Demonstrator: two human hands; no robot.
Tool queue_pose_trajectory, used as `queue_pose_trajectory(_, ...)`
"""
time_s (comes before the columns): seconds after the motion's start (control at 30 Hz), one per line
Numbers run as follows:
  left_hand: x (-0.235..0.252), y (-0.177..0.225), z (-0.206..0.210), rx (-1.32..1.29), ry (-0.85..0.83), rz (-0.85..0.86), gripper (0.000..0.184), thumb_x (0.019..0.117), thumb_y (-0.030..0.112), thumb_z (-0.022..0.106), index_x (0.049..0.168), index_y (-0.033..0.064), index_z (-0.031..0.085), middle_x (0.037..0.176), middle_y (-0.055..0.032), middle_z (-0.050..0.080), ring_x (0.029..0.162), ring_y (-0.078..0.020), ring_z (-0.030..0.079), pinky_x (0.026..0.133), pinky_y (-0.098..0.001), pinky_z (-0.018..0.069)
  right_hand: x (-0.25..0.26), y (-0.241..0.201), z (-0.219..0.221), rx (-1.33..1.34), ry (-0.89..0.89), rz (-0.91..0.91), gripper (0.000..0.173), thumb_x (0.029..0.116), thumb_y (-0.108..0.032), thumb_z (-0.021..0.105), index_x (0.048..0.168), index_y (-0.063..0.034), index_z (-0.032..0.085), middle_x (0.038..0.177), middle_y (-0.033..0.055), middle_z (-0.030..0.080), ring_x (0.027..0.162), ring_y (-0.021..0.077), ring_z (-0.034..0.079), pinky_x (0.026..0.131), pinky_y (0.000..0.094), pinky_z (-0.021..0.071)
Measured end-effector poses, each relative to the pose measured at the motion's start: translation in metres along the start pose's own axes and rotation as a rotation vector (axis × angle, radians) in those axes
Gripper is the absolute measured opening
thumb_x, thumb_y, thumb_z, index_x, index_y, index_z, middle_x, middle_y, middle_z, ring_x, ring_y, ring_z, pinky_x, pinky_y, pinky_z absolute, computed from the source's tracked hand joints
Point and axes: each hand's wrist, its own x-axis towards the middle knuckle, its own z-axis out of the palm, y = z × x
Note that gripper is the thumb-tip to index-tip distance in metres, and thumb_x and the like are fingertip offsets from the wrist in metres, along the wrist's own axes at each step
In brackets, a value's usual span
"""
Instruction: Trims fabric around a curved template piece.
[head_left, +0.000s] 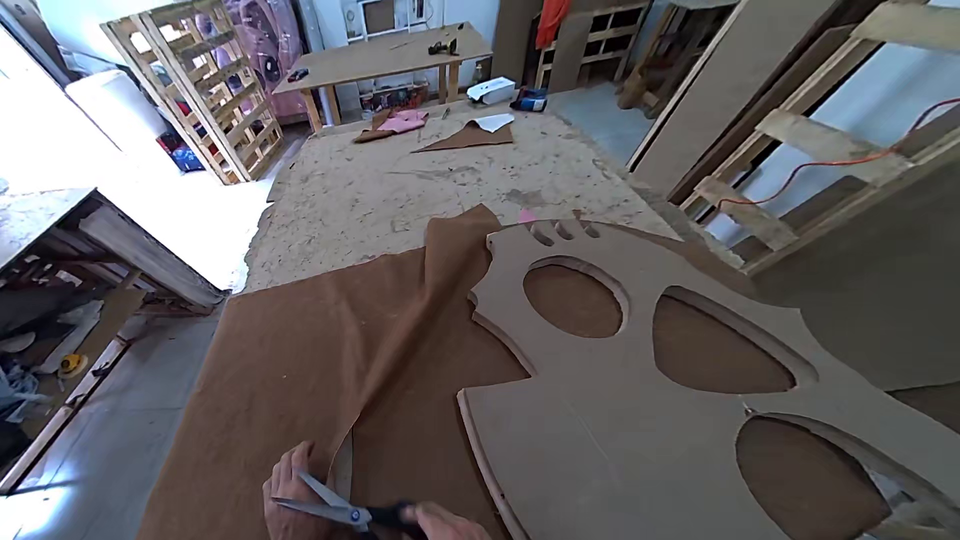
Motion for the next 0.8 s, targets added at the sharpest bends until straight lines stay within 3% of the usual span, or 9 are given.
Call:
queue_pose_trajectory(0.1,0.047,-0.001,0.009,0.0,-0.093,-0.012,0.026,0.0791,0.018,0.076,0.101,0.0039,0.073,0.09,-0.0164,0.074,0.085,-0.0384,0.072,0.077,-0.0615,0.0545,0.045,0.001,0.017,-0.02,0.34,0.001,0.077,0.083,-0.045,0.08,0.147,-0.0102,0.055,0.147,0.0089,0.058,0.135,0.0264,0.056,0.109,0.0494,0.0483)
queue_pose_trajectory(0.17,0.07,0.003,0.006,0.0,-0.133,-0.074,0.026,0.0765,0.01,0.079,0.1,0.0034,0.073,0.087,-0.0179,0.073,0.083,-0.0413,0.071,0.075,-0.0639,0.0537,0.094,0.019,0.03,-0.171,0.575,-0.042,0.086,0.0787,-0.054,0.078,0.148,-0.0096,0.054,0.152,0.0074,0.054,0.146,0.0276,0.045,0.12,0.0594,0.0324)
queue_pose_trajectory(0.27,0.07,0.005,0.006,-0.02,-0.223,-0.093,0.03,0.0756,0.004,0.074,0.105,0.0033,0.071,0.091,-0.0183,0.073,0.087,-0.041,0.071,0.074,-0.0622,0.0542,0.141,0.043,0.034,-0.325,0.56,0.076,0.085,0.0849,-0.063,0.064,0.152,-0.013,0.05,0.158,0.0033,0.048,0.153,0.0257,0.033,0.124,0.0645,0.0131)
queue_pose_trajectory(0.33,0.061,-0.001,0.011,-0.054,-0.214,-0.03,0.032,0.0741,0.005,0.075,0.106,0.0029,0.072,0.094,-0.0184,0.073,0.09,-0.0402,0.071,0.078,-0.0593,0.0552,0.15,0.048,0.036,-0.395,0.512,0.147,0.082,0.087,-0.065,0.056,0.153,-0.0163,0.049,0.161,0.0006,0.043,0.154,0.0223,0.029,0.126,0.0606,0.0113)
queue_pose_trajectory(0.47,0.054,-0.019,0.023,-0.13,-0.109,0.123,0.034,0.0676,0.008,0.079,0.101,0.0045,0.072,0.095,-0.0145,0.073,0.086,-0.0351,0.071,0.075,-0.0527,0.0562,0.15,0.044,0.038,-0.41,0.512,0.205,0.08,0.0858,-0.065,0.06,0.148,-0.0149,0.054,0.162,0.0028,0.042,0.155,0.0223,0.029,0.127,0.0541,0.015)
queue_pose_trajectory(0.6,0.057,-0.029,0.029,-0.185,-0.102,0.227,0.04,0.0721,0.023,0.079,0.109,0.0068,0.073,0.099,-0.0148,0.071,0.087,-0.0336,0.071,0.073,-0.0502,0.0572,0.154,0.049,0.018,-0.431,0.508,0.308,0.099,0.076,-0.074,0.064,0.154,-0.0157,0.047,0.167,0.0072,0.032,0.157,0.0277,0.02,0.127,0.0505,0.0196)
queue_pose_trajectory(0.67,0.058,-0.033,0.028,-0.236,-0.144,0.257,0.043,0.0761,0.03,0.077,0.113,0.0074,0.072,0.103,-0.0158,0.071,0.088,-0.0339,0.071,0.073,-0.0509,0.0575,0.157,0.054,0.007,-0.418,0.463,0.275,0.098,0.0774,-0.071,0.066,0.156,-0.0169,0.044,0.167,0.0077,0.03,0.157,0.0265,0.019,0.127,0.0472,0.0195)
queue_pose_trajectory(0.73,0.065,-0.041,0.023,-0.376,-0.306,0.302,0.049,0.0835,0.045,0.067,0.118,0.0103,0.073,0.105,-0.0112,0.072,0.089,-0.0296,0.071,0.075,-0.0507,0.0571,0.156,0.053,0.005,-0.41,0.446,0.207,0.081,0.083,-0.063,0.067,0.15,-0.0191,0.052,0.161,0.0068,0.041,0.153,0.0248,0.029,0.126,0.0471,0.024)
queue_pose_trajectory(0.8,0.089,-0.06,0.022,-0.62,-0.545,0.356,0.047,0.0938,0.048,0.059,0.121,0.0115,0.073,0.101,-0.0042,0.073,0.084,-0.0185,0.069,0.075,-0.0439,0.0585,0.149,0.043,0.008,-0.405,0.451,0.196,0.058,0.0893,-0.05,0.067,0.136,-0.0163,0.064,0.147,0.0066,0.057,0.139,0.0251,0.049,0.115,0.0466,0.0417)
